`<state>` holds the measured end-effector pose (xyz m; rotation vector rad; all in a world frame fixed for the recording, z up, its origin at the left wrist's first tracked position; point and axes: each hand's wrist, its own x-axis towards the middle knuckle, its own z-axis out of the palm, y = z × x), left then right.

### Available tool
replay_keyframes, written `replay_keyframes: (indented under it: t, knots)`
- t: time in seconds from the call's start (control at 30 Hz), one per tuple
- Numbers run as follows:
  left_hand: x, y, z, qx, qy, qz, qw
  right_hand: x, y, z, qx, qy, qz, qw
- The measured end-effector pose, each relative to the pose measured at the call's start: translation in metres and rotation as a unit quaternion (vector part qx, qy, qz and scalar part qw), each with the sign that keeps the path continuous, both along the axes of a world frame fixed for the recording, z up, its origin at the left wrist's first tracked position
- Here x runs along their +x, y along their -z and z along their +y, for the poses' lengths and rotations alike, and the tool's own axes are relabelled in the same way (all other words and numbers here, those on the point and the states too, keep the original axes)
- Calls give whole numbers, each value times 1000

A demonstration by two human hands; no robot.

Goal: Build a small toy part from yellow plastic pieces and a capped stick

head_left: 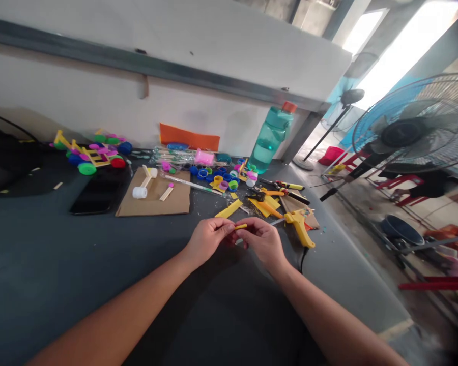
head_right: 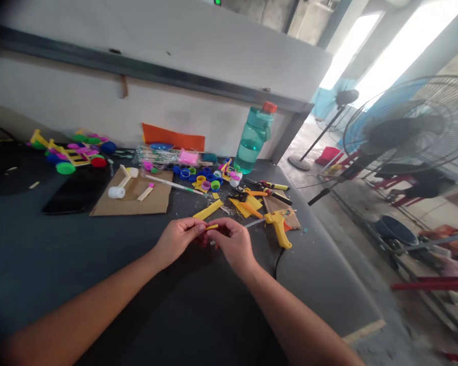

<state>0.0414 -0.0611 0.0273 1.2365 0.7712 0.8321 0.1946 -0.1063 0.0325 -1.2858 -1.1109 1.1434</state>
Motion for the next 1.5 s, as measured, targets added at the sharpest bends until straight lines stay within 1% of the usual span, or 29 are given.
replay_keyframes:
  t: [0.13,0.33,0.43,0.6,0.7,0.93,1.17,1.27,1.4,1.5]
  knots:
    - [2,-1,-3,12,8,11,1000,2,1,-2,5,22,-18,1000]
    - [2,7,-4,6,10,8,1000,5,5,-3,19,37,-38,998]
    - [1,9,-4,19,14,15,1000,6,5,-2,19,46,-33,998]
    - [-1,7,-4,60,-12,50,997,2,3,-2,18,45,-6,999]
    - [-1,4,-4,71,-30,56,995,0,3,-2,17,40,3,999]
    - [0,-1,-4,42,-67,37,996,0,5,-1,17,29,-7,999]
    - [1,3,-3,22,-83,13,996,4,9,-2,37,37,-25,998]
    - [1,4,-3,20,-95,7,995,5,9,-2,27,42,-45,998]
    - [1,4,-3,24,-93,10,995,5,6,-1,10,47,-69,996]
    - [1,3,-3,28,-94,12,995,5,4,-3,11,47,-82,995]
